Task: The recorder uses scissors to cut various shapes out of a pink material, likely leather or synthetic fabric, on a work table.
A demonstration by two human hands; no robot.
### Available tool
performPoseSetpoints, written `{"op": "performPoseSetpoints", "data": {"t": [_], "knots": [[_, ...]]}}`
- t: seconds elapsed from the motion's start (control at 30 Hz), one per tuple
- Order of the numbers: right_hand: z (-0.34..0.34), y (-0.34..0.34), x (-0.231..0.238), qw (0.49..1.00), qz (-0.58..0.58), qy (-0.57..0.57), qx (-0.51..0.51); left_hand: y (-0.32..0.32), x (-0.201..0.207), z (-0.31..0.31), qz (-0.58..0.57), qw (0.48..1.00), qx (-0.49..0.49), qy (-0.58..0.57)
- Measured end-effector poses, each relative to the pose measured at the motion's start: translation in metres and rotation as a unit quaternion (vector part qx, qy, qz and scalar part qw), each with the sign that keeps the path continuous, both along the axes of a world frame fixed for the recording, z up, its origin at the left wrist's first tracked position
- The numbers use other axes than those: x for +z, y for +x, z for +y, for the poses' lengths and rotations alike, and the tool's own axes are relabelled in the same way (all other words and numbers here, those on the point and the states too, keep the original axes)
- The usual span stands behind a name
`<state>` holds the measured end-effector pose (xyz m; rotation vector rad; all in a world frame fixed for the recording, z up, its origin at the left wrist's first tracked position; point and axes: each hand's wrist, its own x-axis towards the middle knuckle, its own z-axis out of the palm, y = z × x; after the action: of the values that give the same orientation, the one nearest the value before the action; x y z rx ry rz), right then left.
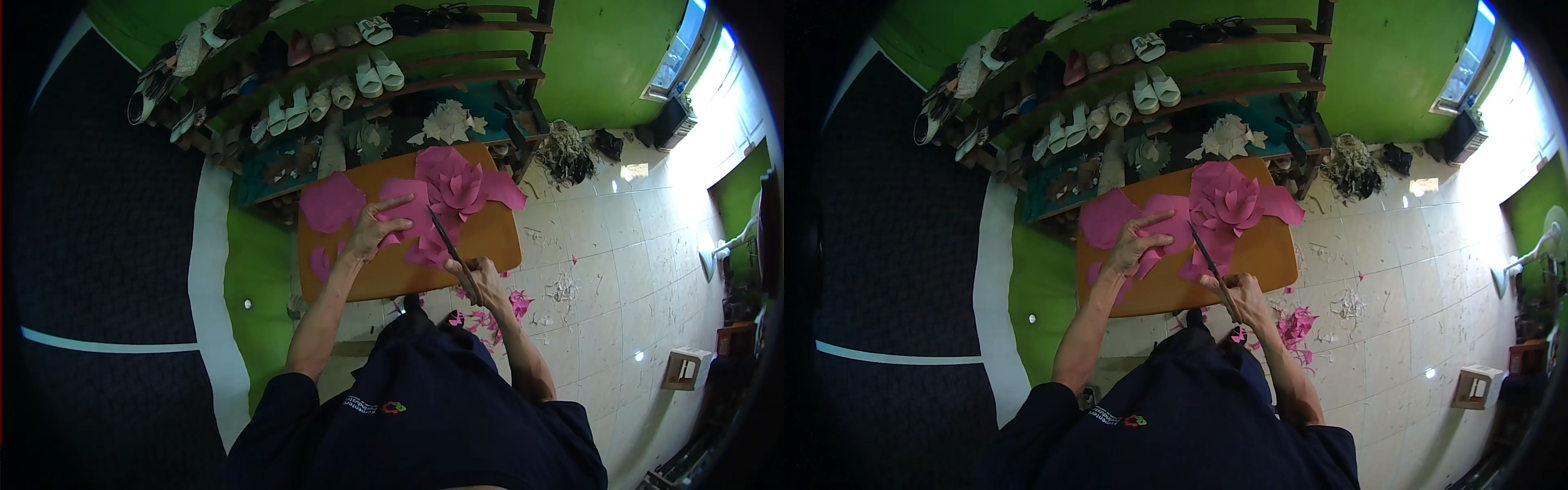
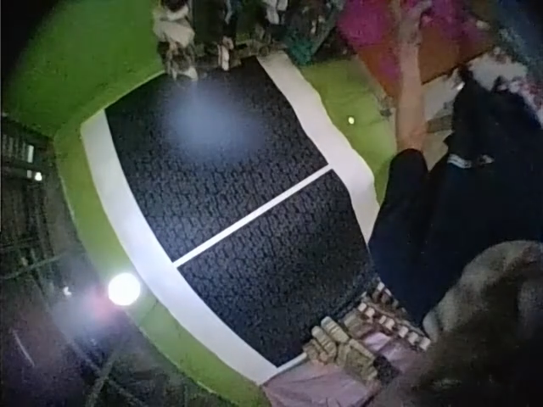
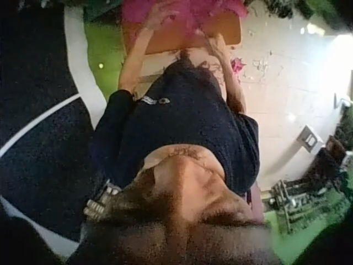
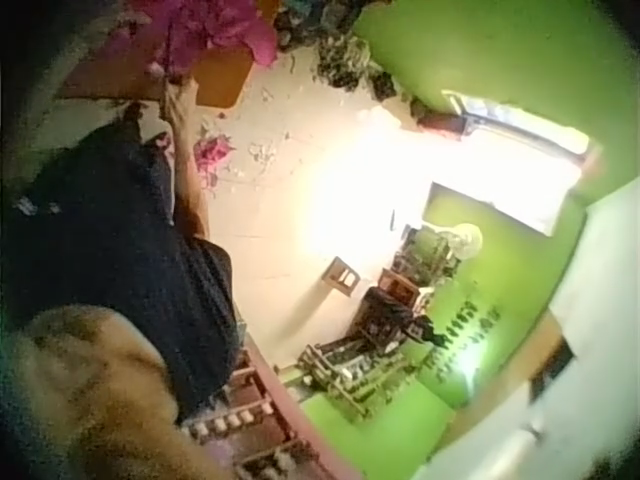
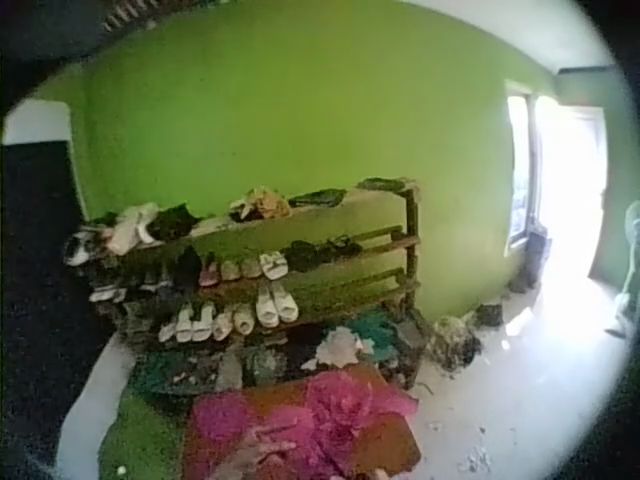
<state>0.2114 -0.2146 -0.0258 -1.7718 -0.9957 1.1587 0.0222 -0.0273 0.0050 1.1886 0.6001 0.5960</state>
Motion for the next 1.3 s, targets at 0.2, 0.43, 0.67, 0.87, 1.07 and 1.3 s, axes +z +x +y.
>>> {"op": "performPoseSetpoints", "data": {"t": [0.2,0.43,0.67,0.87,1.07,1.3], "knots": [[-0.002,0.005,0.011,1.000,-0.009,0.004,0.017,0.000,-0.002,0.001,0.012,1.000,-0.002,0.023],[-0.006,0.003,-0.005,0.998,0.029,-0.056,0.027,0.005,-0.004,0.000,0.012,1.000,0.015,-0.020],[0.001,-0.008,-0.013,0.996,0.073,-0.017,0.048,0.012,0.008,-0.012,0.022,0.999,-0.022,-0.022],[0.004,-0.008,-0.013,0.996,0.075,-0.021,0.040,0.010,0.000,-0.011,0.033,0.999,-0.029,-0.015],[0.005,-0.008,-0.016,0.996,0.075,-0.038,0.012,0.012,0.002,-0.013,0.031,0.999,-0.023,-0.010],[0.003,-0.008,-0.004,0.995,0.054,-0.080,0.015,0.013,-0.003,-0.014,0.007,0.999,0.018,-0.039]]}}
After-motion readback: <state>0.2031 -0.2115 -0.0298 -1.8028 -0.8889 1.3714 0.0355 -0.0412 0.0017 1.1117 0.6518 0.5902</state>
